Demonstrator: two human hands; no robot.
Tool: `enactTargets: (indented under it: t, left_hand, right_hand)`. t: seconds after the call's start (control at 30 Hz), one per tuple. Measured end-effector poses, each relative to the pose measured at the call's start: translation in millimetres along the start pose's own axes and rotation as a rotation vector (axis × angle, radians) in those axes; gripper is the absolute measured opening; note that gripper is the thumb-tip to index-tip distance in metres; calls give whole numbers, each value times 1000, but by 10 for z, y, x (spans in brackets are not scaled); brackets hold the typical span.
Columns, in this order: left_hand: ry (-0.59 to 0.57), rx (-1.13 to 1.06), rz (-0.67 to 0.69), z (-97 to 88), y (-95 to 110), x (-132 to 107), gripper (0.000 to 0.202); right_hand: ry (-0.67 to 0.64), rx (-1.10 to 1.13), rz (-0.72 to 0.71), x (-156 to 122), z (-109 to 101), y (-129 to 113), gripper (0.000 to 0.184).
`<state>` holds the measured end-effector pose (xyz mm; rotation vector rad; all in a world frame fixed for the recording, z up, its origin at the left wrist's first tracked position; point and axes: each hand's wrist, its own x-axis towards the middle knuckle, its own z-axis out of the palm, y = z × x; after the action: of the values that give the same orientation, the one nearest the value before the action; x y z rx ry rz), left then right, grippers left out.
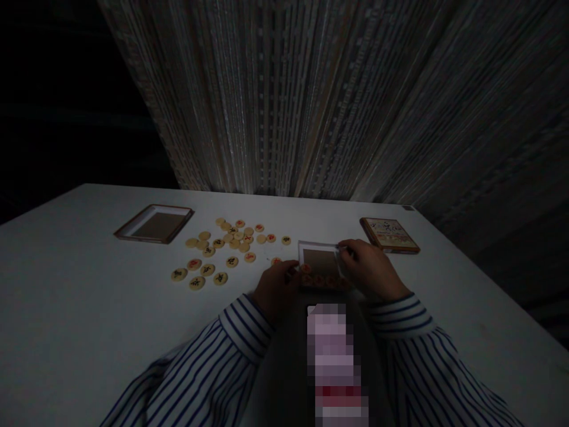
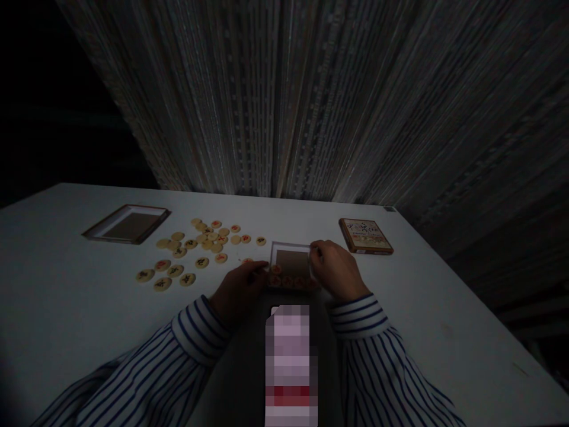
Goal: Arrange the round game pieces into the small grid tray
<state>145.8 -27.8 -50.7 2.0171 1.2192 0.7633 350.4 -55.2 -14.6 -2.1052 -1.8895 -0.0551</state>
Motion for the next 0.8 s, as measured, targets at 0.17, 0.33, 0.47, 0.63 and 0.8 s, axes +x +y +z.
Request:
enactTargets:
  t: [0.17, 0.33, 0.47, 0.63, 0.8]
  left_hand:
    - [-2, 8, 13, 1, -4, -1, 31]
    - [-8, -12, 15, -2, -3, -3, 29]
    - [-23, -33, 15, -9, 10, -10, 30]
    - [-17, -54, 32, 11, -18, -13, 30]
    - [-12, -52, 33, 27, -36, -13, 30]
  right_hand:
    - [-49, -14, 22, -13, 12, 1, 29]
    - [-49, -35, 41, -30, 29, 30, 30]
    - [-61, -35, 43, -34, 46, 55, 31]
    - [-71, -35, 28, -31, 56, 66, 32]
    - [-54, -21, 33, -34, 59, 62, 32]
